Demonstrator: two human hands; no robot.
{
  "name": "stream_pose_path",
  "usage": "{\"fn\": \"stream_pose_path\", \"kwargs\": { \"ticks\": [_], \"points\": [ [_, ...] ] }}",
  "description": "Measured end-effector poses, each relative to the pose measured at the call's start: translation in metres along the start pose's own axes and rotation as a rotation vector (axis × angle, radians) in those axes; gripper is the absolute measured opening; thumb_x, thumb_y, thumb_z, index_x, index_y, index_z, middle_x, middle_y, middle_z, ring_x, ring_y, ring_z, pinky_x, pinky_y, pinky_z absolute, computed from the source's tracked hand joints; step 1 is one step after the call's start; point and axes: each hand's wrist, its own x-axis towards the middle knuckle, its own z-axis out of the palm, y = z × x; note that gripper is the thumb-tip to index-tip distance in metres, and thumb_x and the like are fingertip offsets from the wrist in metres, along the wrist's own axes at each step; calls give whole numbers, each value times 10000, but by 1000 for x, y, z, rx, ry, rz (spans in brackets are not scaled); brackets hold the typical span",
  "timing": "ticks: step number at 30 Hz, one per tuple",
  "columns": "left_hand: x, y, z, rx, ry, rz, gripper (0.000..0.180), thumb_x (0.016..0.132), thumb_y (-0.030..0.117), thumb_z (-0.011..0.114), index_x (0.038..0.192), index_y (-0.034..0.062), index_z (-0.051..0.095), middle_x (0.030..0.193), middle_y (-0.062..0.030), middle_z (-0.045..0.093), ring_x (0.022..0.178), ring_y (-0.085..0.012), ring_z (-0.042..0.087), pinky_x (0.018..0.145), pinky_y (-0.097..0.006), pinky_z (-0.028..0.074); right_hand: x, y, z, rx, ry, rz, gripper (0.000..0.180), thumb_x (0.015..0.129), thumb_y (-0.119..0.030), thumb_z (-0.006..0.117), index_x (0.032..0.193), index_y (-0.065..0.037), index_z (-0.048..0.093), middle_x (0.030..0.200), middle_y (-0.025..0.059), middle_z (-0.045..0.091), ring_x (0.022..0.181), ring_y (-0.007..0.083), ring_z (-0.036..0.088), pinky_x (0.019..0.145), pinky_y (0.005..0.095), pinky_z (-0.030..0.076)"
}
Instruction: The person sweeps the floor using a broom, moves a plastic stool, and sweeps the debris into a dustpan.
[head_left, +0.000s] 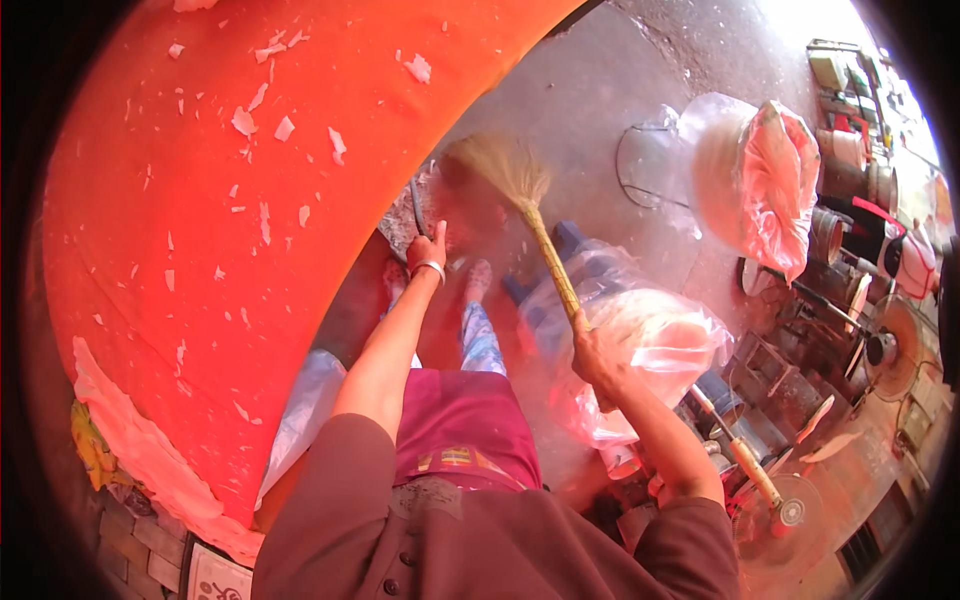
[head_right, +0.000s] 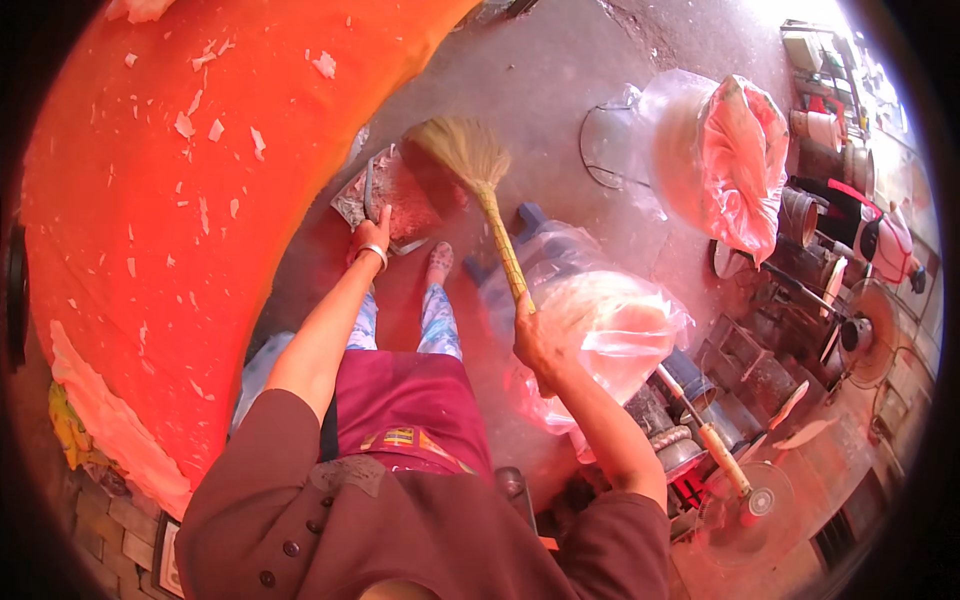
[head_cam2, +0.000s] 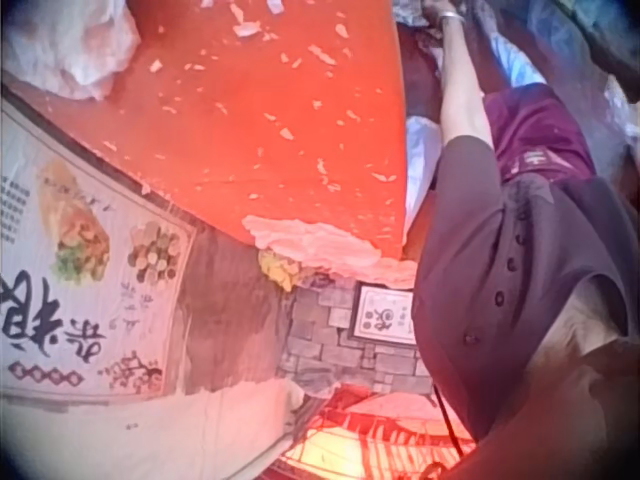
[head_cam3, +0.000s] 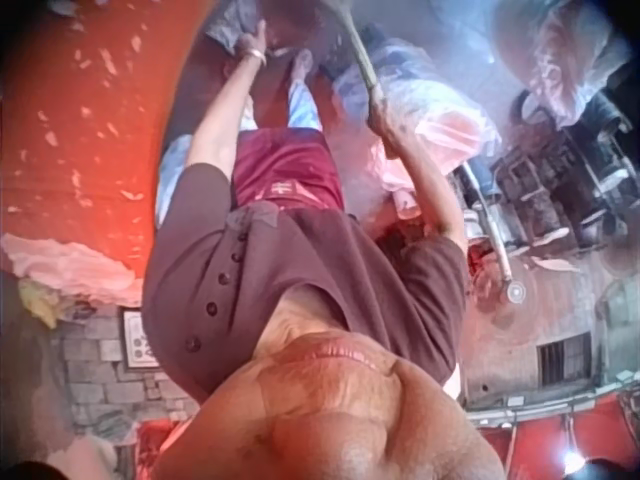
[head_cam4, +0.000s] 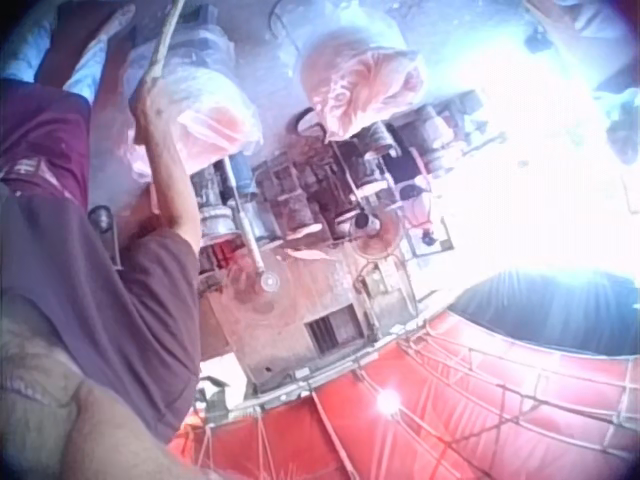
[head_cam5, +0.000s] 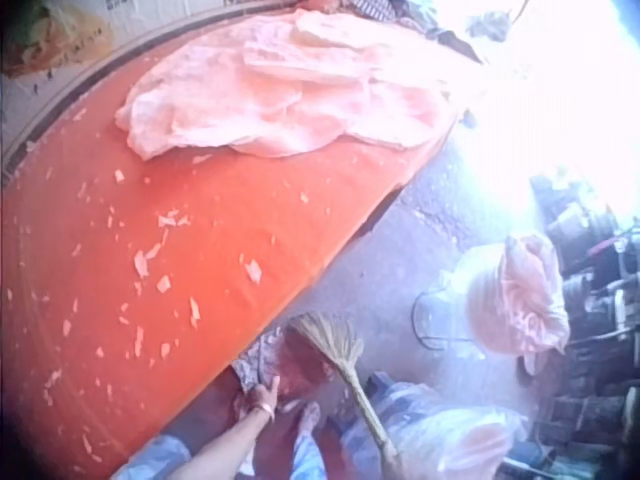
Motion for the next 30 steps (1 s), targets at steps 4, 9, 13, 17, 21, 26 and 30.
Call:
{"fn": "stream_pose_path", "kwargs": {
  "ticks": [4,9,13,17,21,26,30],
  "points": [
    [6,-30,6,10,65,9,783,818,685,461,936,-68,640,938,-296,635,944,-418,614,811,-469,480,-29,10,-46,26,-153,-25,651,744,14,461,1375,-11,305,839,274,625,795,437,624,685,507,485],
    [16,-38,1,49,-54,-7,814,798,725,435,1028,-31,630,1035,-265,625,1021,-413,588,852,-484,462,-84,40,-25,219,-122,-61,763,718,-4,507,1423,-55,221,748,304,584,734,461,594,641,520,462],
    [16,-44,1,33,-92,-1,840,784,759,403,1085,8,630,1123,-248,608,1087,-410,564,883,-503,445,-92,13,23,526,-26,-7,749,758,-73,564,1405,0,195,811,318,593,783,467,602,679,502,478],
    [-2,-34,-7,40,-170,-5,838,777,754,416,1064,-2,637,1121,-242,613,1086,-391,571,879,-492,447,-67,-38,24,934,-221,270,703,782,-108,586,1378,-9,226,890,296,616,826,426,628,706,459,501],
    [6,-57,16,78,-135,40,854,775,757,417,1016,-29,650,1062,-264,626,1043,-395,592,866,-477,456,-36,-63,102,995,-124,137,672,786,-92,590,1380,-35,280,933,246,621,783,318,645,684,409,515],
    [12,-78,36,32,-15,102,806,808,688,471,939,-90,638,933,-322,623,949,-434,606,810,-474,475,-72,-66,7,1331,-415,27,723,825,-44,610,1455,-88,259,817,74,543,578,126,528,502,281,458],
    [35,-96,32,-5,-9,100,864,790,713,478,958,-122,625,972,-341,612,993,-438,594,854,-458,463,-118,-55,15,1077,-430,74,761,814,-128,618,1464,-63,228,939,154,609,693,171,594,650,326,502]
  ]
}}
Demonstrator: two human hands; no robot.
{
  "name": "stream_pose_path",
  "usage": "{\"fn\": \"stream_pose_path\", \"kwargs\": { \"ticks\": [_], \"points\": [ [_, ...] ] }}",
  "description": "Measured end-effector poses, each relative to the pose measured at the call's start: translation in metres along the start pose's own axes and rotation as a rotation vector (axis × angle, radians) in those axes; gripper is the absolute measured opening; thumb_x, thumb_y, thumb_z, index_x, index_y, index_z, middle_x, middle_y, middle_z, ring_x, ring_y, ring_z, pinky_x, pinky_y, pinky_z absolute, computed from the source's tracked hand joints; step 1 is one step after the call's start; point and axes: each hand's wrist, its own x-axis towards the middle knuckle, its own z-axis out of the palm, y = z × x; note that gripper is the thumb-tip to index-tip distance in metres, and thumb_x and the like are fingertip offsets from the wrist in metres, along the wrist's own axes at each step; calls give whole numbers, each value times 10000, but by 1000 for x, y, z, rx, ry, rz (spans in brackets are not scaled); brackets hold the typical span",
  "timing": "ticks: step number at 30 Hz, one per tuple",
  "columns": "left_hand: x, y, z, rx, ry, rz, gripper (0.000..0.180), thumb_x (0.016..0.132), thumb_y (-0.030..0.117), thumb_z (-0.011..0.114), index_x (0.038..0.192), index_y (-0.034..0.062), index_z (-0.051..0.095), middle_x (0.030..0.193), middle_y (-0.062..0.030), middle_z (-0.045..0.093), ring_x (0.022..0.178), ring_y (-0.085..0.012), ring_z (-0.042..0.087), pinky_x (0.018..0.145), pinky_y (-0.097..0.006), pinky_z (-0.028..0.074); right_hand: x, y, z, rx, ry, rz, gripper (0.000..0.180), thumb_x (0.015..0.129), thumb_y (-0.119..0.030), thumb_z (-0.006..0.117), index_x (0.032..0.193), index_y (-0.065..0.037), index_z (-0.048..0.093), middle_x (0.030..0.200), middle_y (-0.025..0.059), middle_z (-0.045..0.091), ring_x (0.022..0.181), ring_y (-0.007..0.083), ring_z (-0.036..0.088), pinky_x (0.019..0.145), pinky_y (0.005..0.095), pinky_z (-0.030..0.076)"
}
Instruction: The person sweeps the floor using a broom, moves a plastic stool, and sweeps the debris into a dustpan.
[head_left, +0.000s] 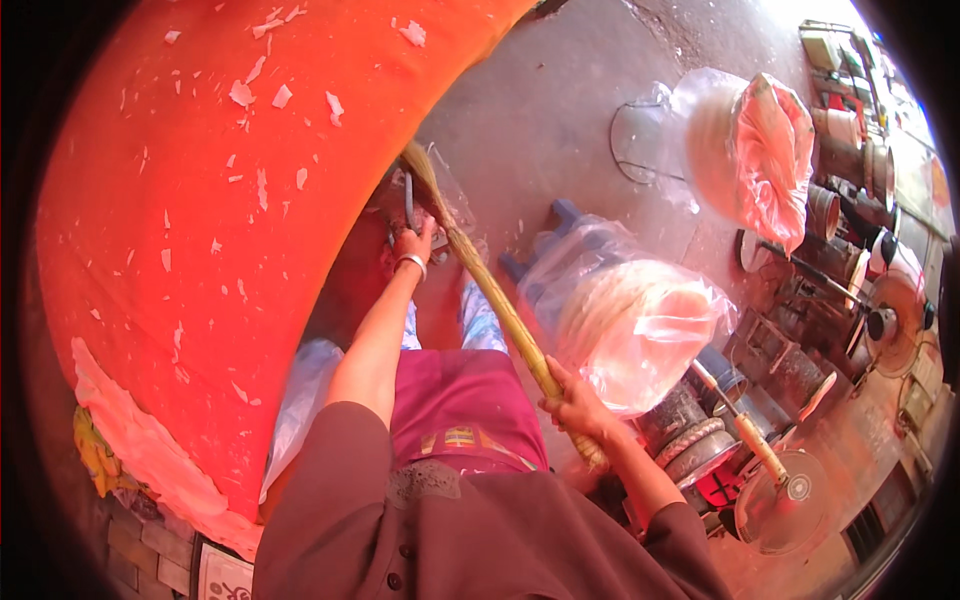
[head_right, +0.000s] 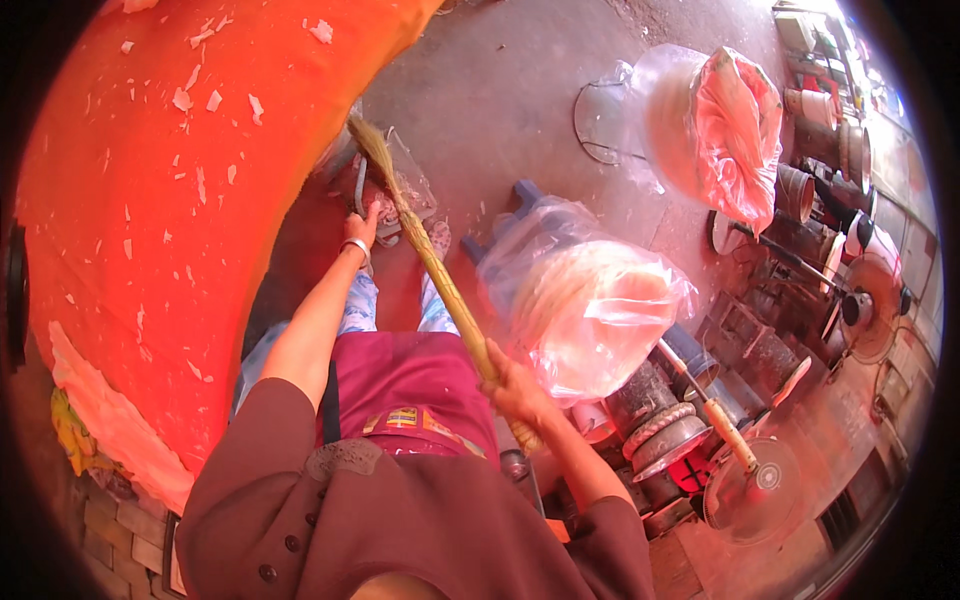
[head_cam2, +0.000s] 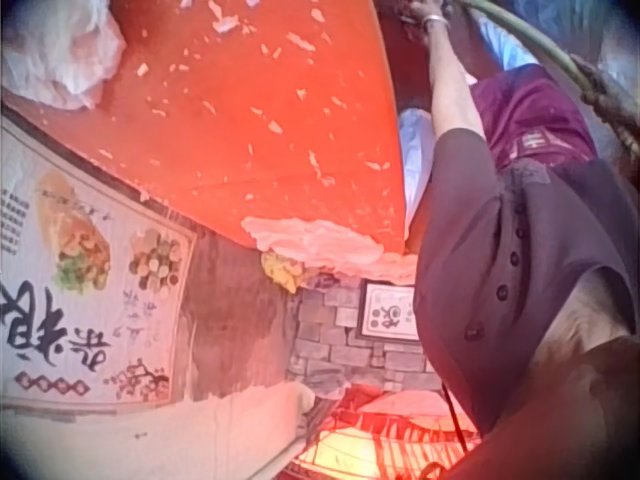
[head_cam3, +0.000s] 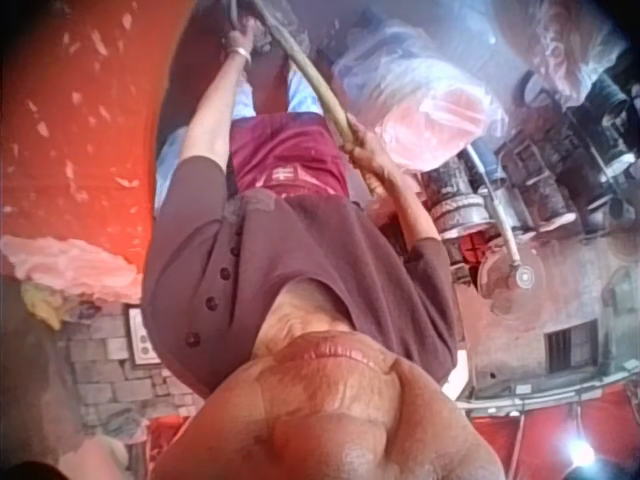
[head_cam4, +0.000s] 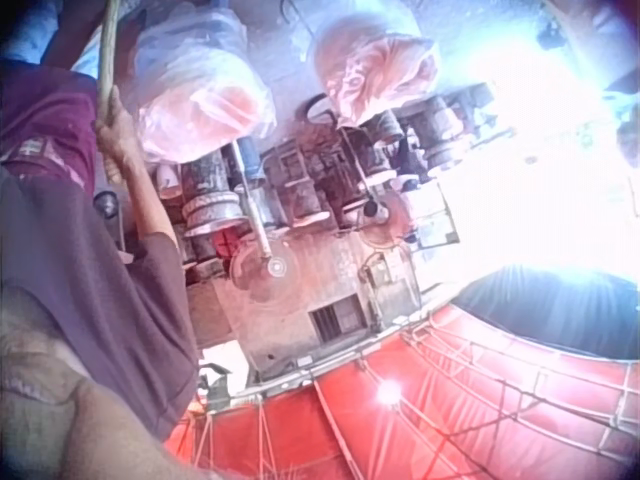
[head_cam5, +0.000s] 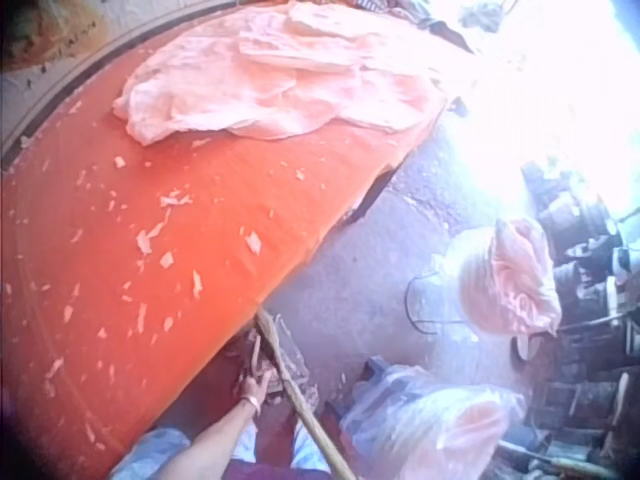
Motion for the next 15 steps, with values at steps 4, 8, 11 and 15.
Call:
{"fn": "stream_pose_path", "kwargs": {
  "ticks": [4,8,11,15],
  "points": [
    [1,-14,-18,-74,54,45,848,800,687,491,1074,-109,591,1033,-341,597,1030,-431,582,873,-449,462,-7,39,23,-140,190,-186,801,838,-71,606,1488,-99,138,820,96,567,592,148,547,516,291,477],
    [-30,8,-51,-83,-8,56,828,793,675,525,1040,-111,607,1013,-339,604,1030,-429,580,856,-442,471,4,91,23,-126,372,-251,782,841,-70,578,1481,-75,129,789,107,570,573,162,549,494,308,487],
    [-48,-11,-62,-107,35,62,857,788,697,508,1019,-122,608,1021,-343,599,1039,-432,576,864,-440,460,20,98,23,-148,422,-170,791,829,-65,569,1477,-77,116,780,143,584,547,196,571,475,339,496],
    [-49,-33,-68,-77,44,108,892,783,719,494,1005,-139,603,1028,-348,596,1051,-433,570,874,-432,452,79,129,40,-94,506,-119,627,816,-74,569,1365,-32,270,786,176,591,529,231,588,471,361,503]
  ]
}}
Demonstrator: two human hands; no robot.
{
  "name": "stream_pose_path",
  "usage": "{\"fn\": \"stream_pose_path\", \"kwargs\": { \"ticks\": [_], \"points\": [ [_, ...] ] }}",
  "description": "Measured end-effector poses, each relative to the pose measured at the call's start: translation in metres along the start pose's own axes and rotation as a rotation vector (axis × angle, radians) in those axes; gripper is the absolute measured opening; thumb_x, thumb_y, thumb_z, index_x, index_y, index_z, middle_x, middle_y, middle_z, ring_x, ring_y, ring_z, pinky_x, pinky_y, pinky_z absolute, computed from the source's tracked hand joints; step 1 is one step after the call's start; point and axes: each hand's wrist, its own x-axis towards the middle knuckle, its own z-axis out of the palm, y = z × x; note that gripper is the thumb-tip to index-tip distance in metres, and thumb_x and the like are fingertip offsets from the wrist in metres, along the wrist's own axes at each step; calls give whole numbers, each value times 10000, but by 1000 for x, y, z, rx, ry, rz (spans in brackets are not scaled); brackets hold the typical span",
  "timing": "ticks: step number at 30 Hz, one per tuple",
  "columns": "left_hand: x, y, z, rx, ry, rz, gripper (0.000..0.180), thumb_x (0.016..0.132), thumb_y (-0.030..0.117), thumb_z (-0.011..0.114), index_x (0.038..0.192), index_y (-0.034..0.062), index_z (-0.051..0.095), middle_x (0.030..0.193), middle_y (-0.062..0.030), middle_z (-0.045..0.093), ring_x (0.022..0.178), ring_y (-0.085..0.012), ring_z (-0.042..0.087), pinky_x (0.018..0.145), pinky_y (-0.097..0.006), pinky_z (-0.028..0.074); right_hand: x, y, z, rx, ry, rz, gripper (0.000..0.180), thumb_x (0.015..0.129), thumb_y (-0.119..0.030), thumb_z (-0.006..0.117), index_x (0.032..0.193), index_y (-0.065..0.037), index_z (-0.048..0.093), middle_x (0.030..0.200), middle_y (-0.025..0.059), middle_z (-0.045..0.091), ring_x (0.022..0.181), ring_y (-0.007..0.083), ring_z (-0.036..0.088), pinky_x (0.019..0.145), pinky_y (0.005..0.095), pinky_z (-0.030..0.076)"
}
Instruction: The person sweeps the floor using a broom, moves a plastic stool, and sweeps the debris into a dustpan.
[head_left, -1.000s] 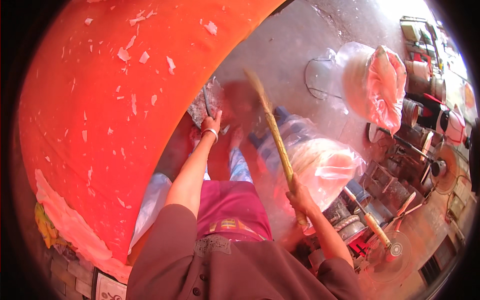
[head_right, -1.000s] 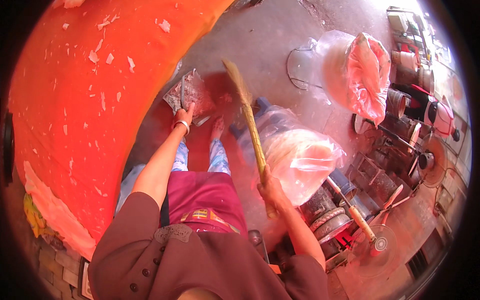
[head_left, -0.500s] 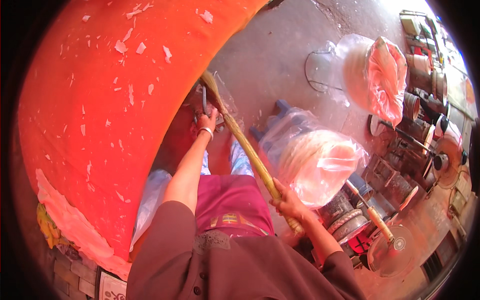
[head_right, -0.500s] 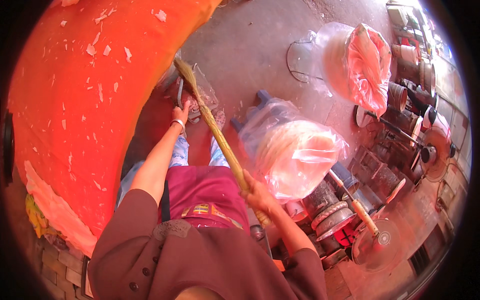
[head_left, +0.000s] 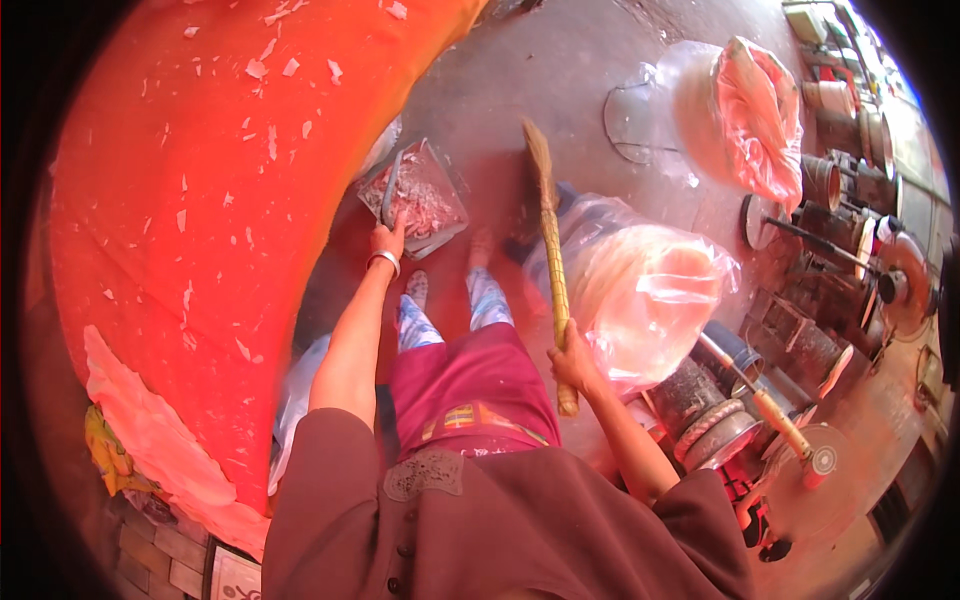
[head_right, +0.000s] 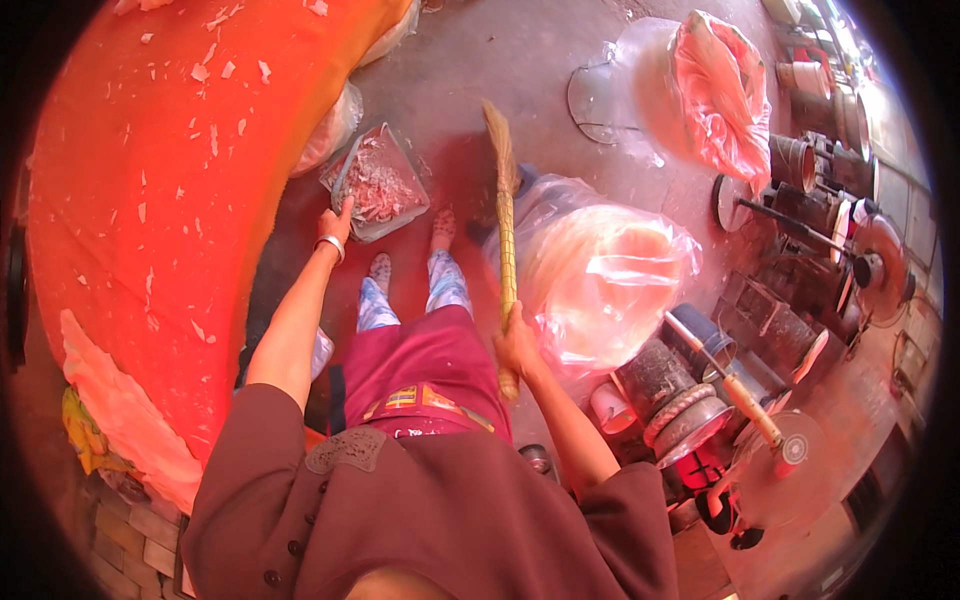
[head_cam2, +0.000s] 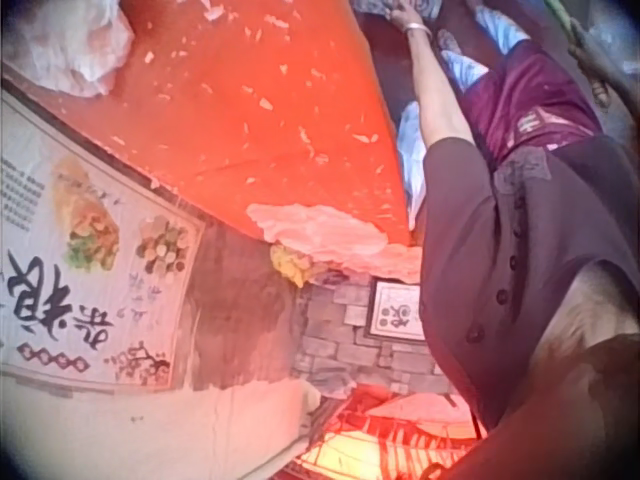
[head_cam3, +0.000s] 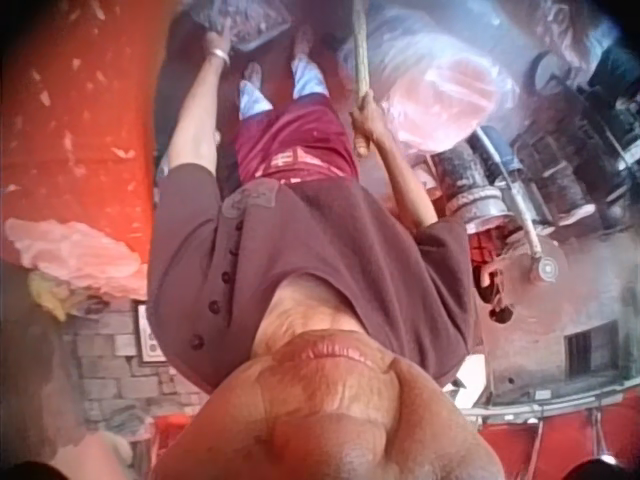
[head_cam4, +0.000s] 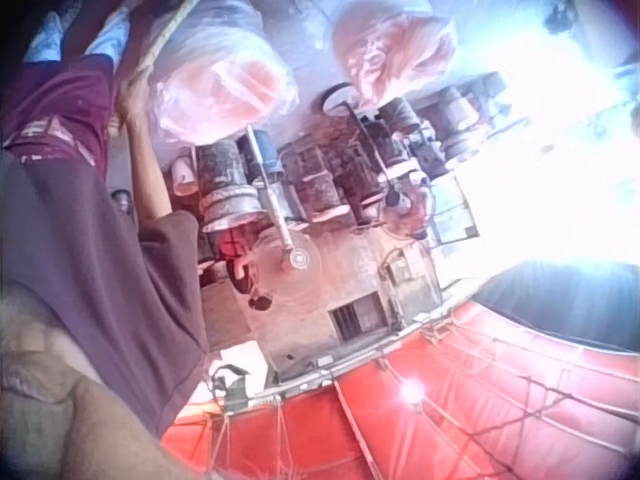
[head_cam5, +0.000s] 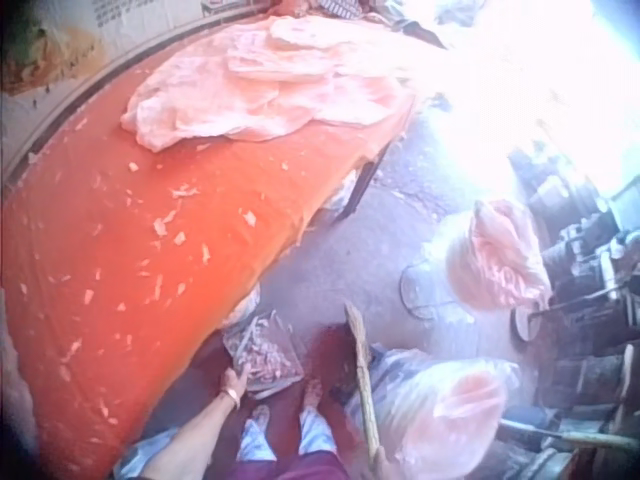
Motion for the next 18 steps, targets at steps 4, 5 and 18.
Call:
{"fn": "stream_pose_path", "kwargs": {
  "ticks": [4,5,18],
  "points": [
    [-13,-19,-13,63,-40,9,879,787,703,508,1008,-144,598,1019,-349,598,1040,-430,577,863,-434,458,12,-3,52,135,23,-49,348,797,-80,589,1095,19,438,811,145,584,539,232,579,487,341,501],
    [-18,-18,-13,64,-53,23,879,787,703,508,1008,-144,598,1019,-349,598,1040,-430,577,863,-434,458,13,-1,63,248,-2,-85,330,792,-78,595,1072,28,459,819,131,581,539,231,572,493,329,500],
    [-12,-147,-36,60,24,47,799,779,671,544,931,-107,645,937,-336,615,981,-429,599,814,-446,480,-91,11,147,337,66,17,632,821,-47,600,1374,0,299,788,66,541,563,139,536,482,289,457]
  ]
}}
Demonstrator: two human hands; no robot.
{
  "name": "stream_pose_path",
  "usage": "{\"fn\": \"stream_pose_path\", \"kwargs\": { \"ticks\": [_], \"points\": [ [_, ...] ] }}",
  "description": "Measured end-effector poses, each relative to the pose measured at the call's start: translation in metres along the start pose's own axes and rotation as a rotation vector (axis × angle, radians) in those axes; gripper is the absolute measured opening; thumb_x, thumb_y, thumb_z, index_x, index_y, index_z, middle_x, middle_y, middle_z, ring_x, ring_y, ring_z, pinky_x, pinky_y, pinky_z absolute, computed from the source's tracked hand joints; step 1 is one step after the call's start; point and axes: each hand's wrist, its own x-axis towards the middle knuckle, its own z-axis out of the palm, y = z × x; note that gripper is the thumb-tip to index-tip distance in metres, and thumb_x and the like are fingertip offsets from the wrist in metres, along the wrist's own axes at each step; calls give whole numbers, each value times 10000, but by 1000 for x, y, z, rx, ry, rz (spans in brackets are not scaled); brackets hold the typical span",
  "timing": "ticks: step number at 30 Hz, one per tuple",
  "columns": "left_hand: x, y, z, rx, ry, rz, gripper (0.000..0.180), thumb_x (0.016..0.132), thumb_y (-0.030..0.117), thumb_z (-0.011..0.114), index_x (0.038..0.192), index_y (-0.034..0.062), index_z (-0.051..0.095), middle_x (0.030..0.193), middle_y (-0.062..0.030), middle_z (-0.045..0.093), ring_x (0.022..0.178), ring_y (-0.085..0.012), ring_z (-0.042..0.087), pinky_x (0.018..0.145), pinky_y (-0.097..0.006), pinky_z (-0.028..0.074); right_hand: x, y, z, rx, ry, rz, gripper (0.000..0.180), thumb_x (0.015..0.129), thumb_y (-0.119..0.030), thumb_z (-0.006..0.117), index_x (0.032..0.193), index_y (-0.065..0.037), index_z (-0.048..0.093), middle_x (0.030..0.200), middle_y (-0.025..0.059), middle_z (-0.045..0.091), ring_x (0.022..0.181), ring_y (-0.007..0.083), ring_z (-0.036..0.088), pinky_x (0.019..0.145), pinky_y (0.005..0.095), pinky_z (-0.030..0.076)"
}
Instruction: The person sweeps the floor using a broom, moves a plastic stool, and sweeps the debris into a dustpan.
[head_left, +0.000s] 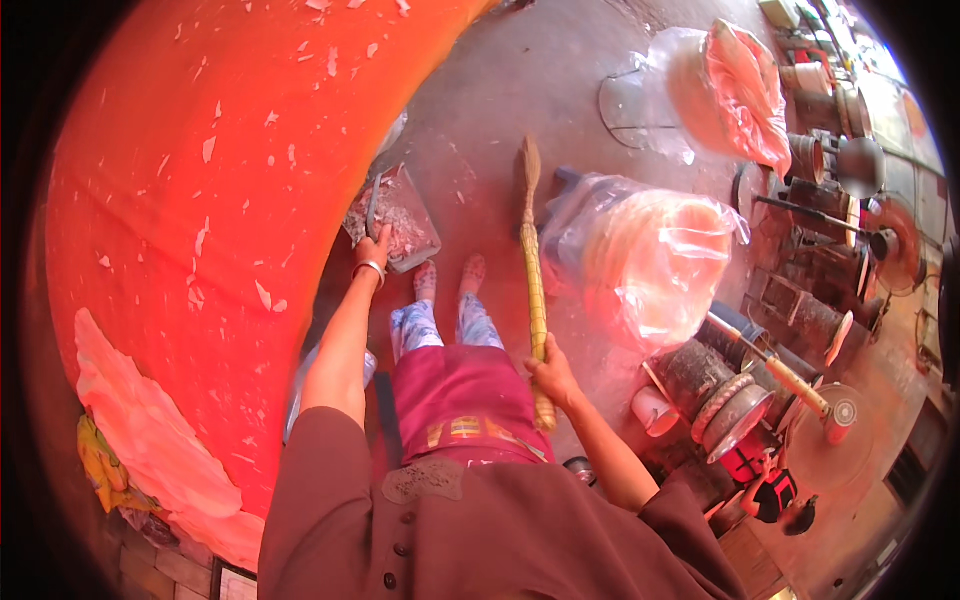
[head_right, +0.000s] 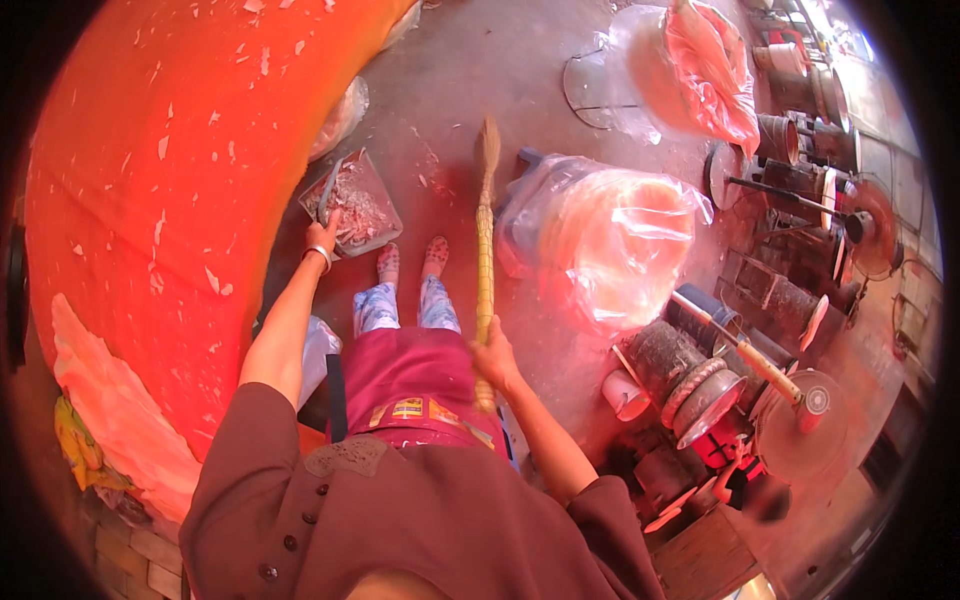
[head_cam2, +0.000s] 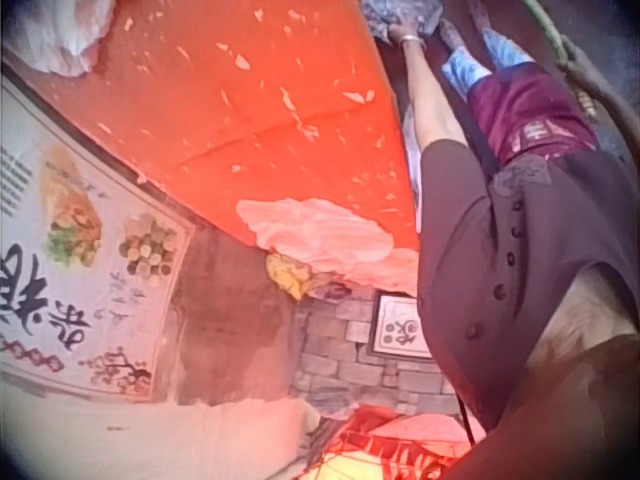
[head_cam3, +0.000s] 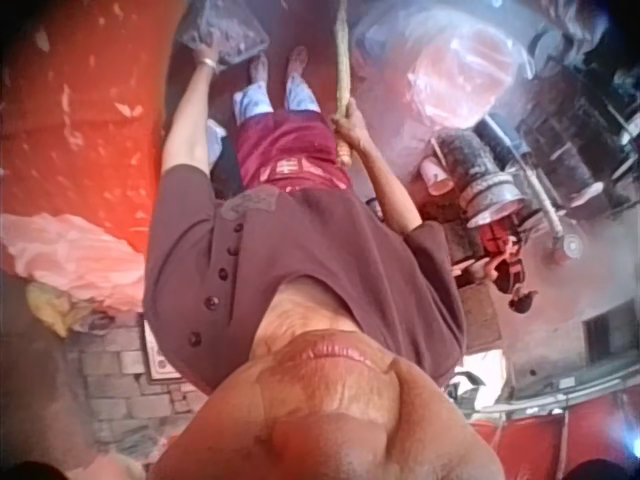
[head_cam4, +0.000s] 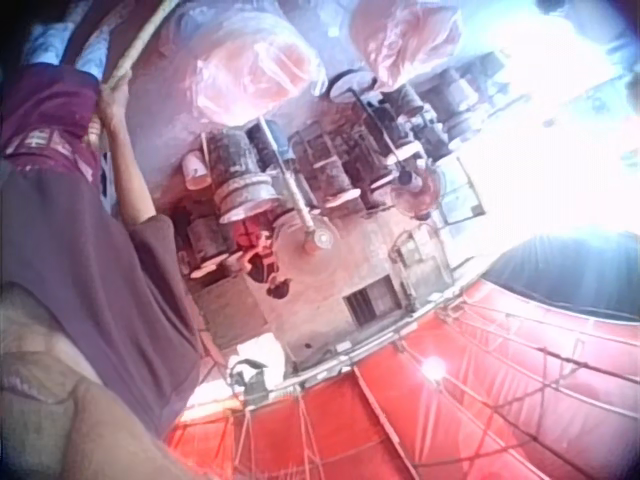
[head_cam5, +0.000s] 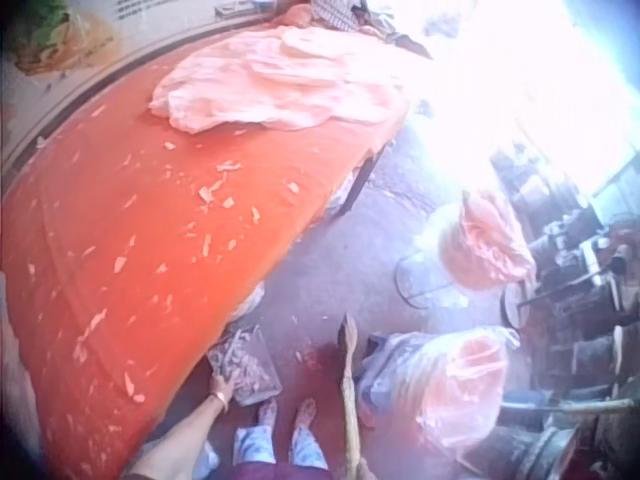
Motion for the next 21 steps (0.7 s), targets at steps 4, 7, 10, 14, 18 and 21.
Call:
{"fn": "stream_pose_path", "kwargs": {
  "ticks": [4,7,10,14,18,21],
  "points": [
    [-9,-2,-9,-9,1,-36,797,779,666,549,924,-112,643,954,-338,614,985,-434,596,817,-445,480,31,-47,31,198,-156,125,419,805,-52,581,1186,29,424,811,161,587,574,229,598,498,353,504],
    [-14,-4,-12,-7,3,-73,803,779,669,549,927,-114,640,956,-334,618,983,-430,602,811,-445,478,20,-105,45,616,-279,302,225,827,-4,549,1028,-17,450,721,78,534,516,166,553,443,292,473],
    [-17,-5,-7,-4,-9,-99,815,777,679,544,936,-115,635,957,-331,620,982,-427,607,806,-445,476,4,-111,25,662,-333,228,244,827,-8,559,1052,-17,464,723,61,533,515,151,550,449,275,471],
    [-9,-18,8,-21,16,-109,749,788,634,564,919,-99,644,934,-318,628,941,-435,613,794,-455,491,-31,-98,-11,538,-338,175,394,812,-16,581,1186,-9,455,756,62,542,515,127,526,449,250,451],
    [-5,-6,25,-2,-12,-93,766,782,632,572,984,-105,624,986,-327,614,990,-435,595,831,-448,478,-27,-61,-29,-71,-184,12,698,828,-138,576,1423,8,242,922,221,626,730,322,639,638,385,513],
    [0,-8,32,-42,-80,-125,787,780,632,575,1034,-112,603,1019,-334,602,1016,-434,584,851,-443,470,-24,-71,-36,-299,-167,36,763,809,-163,579,1439,11,187,1017,311,604,894,423,624,769,435,497]
  ]
}}
